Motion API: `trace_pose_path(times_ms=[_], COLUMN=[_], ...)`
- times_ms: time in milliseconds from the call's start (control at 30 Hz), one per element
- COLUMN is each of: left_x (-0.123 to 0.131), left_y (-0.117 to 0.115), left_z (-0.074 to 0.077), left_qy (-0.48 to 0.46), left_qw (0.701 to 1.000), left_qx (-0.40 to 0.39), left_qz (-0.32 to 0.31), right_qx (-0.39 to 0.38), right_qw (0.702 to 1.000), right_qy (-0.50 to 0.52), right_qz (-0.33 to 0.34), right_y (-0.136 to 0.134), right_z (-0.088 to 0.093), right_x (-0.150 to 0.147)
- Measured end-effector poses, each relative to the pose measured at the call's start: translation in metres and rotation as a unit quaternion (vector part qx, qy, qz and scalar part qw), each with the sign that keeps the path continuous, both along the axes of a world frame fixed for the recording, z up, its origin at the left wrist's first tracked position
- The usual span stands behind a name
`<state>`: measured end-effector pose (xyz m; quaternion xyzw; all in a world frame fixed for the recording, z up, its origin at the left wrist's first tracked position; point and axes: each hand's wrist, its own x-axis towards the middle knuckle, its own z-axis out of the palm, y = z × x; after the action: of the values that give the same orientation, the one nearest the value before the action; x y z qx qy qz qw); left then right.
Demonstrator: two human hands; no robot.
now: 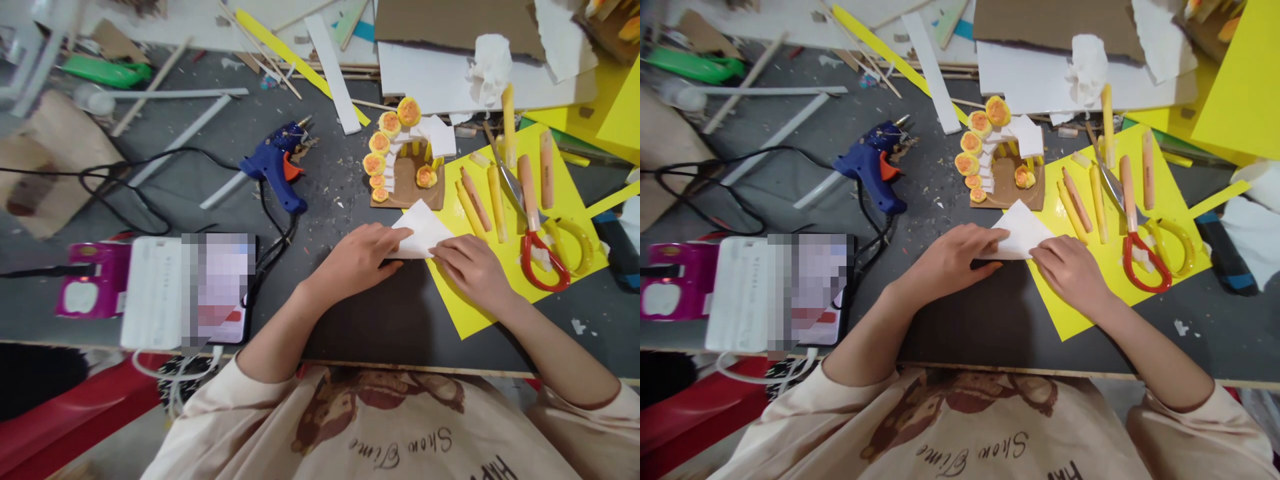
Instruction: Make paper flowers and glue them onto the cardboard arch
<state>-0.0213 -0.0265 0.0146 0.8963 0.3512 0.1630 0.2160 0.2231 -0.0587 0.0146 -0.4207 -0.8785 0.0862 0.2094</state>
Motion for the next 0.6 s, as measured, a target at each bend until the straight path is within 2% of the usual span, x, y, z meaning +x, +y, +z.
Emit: trace_pose_path(times_ms=[167,367,600], left_x=[-0.0018,-0.0032,-0.0052], left_y=[0.0,0.002,0.0053], left_z=[0.0031,0.0095,0.0078], left_qy=[-0.001,-0.006,0.035], left_qw=[0.999,0.993,0.99], left_qx=[-0.049,-0.102,-0.077], left_qz=[0.003,0.051,0.111], right_qx=[-0.029,-0.062,-0.084], right_qw=[0.999,0.996,0.991], right_qy=[0.029,0.048,0.039], right_qz=[0.007,-0.05,-0.091], right_y=[-0.0009,-0.0024,-0.0019], right_z=[0.0026,-0.0013,-0.0026], right_x=[0.0008,-0.0001,0.0003])
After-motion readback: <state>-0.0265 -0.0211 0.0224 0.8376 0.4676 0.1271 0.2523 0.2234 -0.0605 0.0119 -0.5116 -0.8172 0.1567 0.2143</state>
